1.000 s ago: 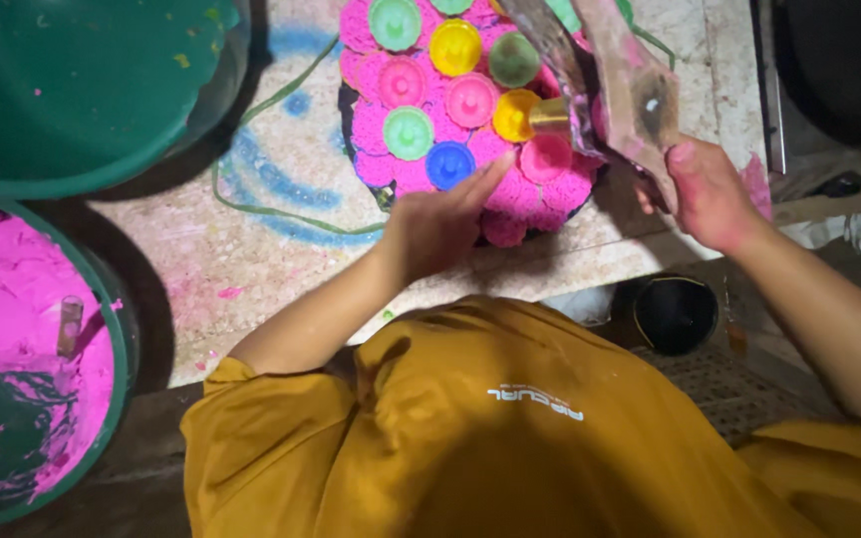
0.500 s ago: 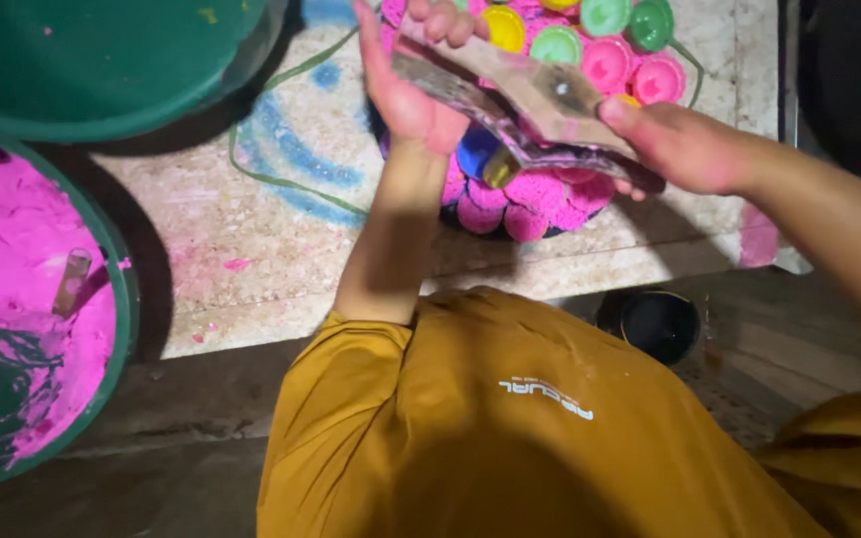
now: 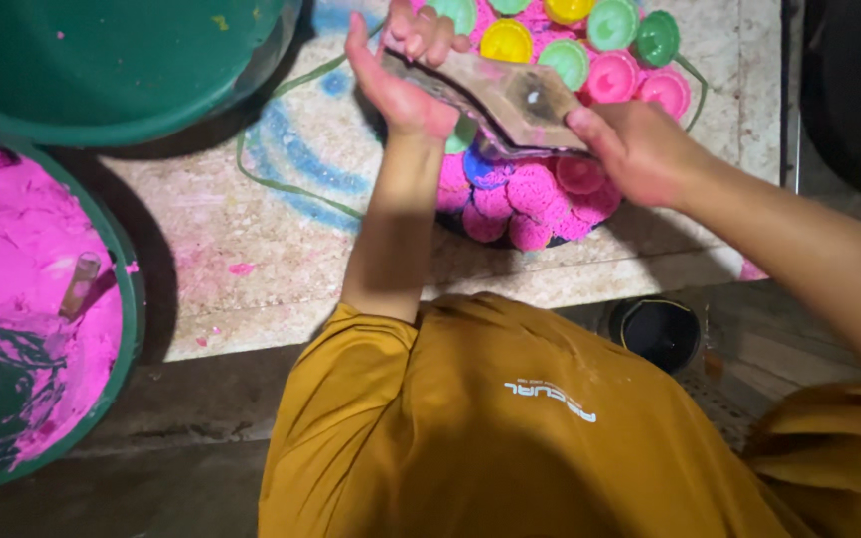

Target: The person scoops pink paste into a handheld press, compresses it, and ejects a pink circular item into a basket. They then place small colored plastic caps onto the pink items in the basket.

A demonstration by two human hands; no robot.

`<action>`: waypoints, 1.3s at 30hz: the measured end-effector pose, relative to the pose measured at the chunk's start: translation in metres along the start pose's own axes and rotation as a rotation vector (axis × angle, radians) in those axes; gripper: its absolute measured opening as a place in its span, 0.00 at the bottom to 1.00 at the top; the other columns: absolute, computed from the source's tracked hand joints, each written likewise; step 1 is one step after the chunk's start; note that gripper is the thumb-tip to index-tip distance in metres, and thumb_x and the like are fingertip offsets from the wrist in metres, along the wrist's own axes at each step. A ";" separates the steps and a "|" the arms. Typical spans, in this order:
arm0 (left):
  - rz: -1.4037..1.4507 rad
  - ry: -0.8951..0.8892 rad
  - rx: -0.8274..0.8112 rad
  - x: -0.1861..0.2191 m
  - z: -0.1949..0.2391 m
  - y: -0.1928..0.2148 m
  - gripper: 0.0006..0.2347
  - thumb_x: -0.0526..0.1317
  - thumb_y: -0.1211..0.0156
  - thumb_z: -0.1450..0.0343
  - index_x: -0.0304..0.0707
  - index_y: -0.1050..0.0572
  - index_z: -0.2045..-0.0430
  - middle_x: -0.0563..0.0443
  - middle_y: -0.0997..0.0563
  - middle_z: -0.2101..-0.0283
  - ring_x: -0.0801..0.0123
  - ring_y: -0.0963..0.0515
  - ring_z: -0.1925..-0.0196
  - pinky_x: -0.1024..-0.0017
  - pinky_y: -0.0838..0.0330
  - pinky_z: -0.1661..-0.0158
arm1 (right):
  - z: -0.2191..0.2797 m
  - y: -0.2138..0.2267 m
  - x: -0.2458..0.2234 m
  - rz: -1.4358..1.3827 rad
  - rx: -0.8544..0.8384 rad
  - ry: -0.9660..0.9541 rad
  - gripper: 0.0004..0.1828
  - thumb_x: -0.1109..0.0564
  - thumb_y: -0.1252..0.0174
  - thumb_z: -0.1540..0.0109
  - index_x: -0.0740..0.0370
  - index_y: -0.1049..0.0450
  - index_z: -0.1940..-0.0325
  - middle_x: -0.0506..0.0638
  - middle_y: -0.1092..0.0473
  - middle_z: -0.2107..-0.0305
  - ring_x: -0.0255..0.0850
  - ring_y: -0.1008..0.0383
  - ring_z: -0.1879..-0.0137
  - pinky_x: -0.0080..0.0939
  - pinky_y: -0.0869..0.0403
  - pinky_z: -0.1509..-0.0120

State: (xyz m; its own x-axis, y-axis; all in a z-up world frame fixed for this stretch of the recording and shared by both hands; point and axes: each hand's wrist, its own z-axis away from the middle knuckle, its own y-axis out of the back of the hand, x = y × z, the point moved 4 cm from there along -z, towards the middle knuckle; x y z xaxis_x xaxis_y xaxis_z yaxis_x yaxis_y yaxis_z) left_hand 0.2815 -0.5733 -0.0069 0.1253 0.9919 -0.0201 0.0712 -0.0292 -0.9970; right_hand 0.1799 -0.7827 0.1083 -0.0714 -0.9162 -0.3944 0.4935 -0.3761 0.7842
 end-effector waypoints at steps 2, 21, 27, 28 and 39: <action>0.004 0.018 -0.025 0.007 -0.002 -0.001 0.19 0.60 0.56 0.26 0.46 0.37 0.77 0.59 0.41 0.79 0.70 0.39 0.75 0.64 0.35 0.63 | -0.001 -0.009 -0.003 -0.089 -0.005 0.021 0.36 0.35 0.66 0.28 0.68 0.25 0.64 0.63 0.26 0.76 0.55 0.23 0.67 0.55 0.27 0.55; -0.109 -0.041 0.220 -0.001 -0.006 -0.007 0.20 0.59 0.59 0.29 0.46 0.40 0.84 0.58 0.42 0.84 0.69 0.42 0.81 0.63 0.38 0.71 | 0.001 -0.006 -0.001 -0.128 -0.002 -0.017 0.34 0.39 0.65 0.27 0.66 0.22 0.64 0.63 0.25 0.76 0.57 0.22 0.66 0.57 0.26 0.54; -0.093 -0.086 0.319 -0.011 -0.015 -0.009 0.21 0.59 0.61 0.28 0.45 0.40 0.85 0.58 0.42 0.85 0.69 0.43 0.83 0.64 0.38 0.74 | 0.000 0.006 0.004 0.054 0.086 0.053 0.36 0.39 0.64 0.23 0.71 0.24 0.65 0.67 0.29 0.76 0.63 0.26 0.66 0.60 0.28 0.54; -0.125 -0.094 0.332 -0.010 -0.016 -0.010 0.21 0.59 0.60 0.28 0.45 0.41 0.86 0.57 0.42 0.86 0.69 0.43 0.84 0.63 0.38 0.75 | 0.001 0.006 0.004 0.026 0.119 0.103 0.35 0.40 0.64 0.23 0.70 0.24 0.62 0.67 0.29 0.75 0.64 0.26 0.66 0.60 0.29 0.55; -0.163 -0.095 0.093 -0.023 -0.040 -0.019 0.18 0.54 0.61 0.25 0.44 0.38 0.81 0.53 0.37 0.83 0.63 0.35 0.80 0.58 0.34 0.71 | -0.008 0.013 0.025 0.012 0.227 0.144 0.35 0.38 0.63 0.23 0.68 0.27 0.68 0.63 0.30 0.77 0.59 0.28 0.69 0.57 0.30 0.57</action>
State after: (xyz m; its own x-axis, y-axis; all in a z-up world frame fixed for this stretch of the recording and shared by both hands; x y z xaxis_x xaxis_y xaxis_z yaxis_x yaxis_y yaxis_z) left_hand 0.3169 -0.6006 0.0152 0.0252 0.9899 0.1396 -0.0088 0.1399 -0.9901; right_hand 0.1911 -0.8097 0.1047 0.0658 -0.8978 -0.4355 0.2858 -0.4012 0.8702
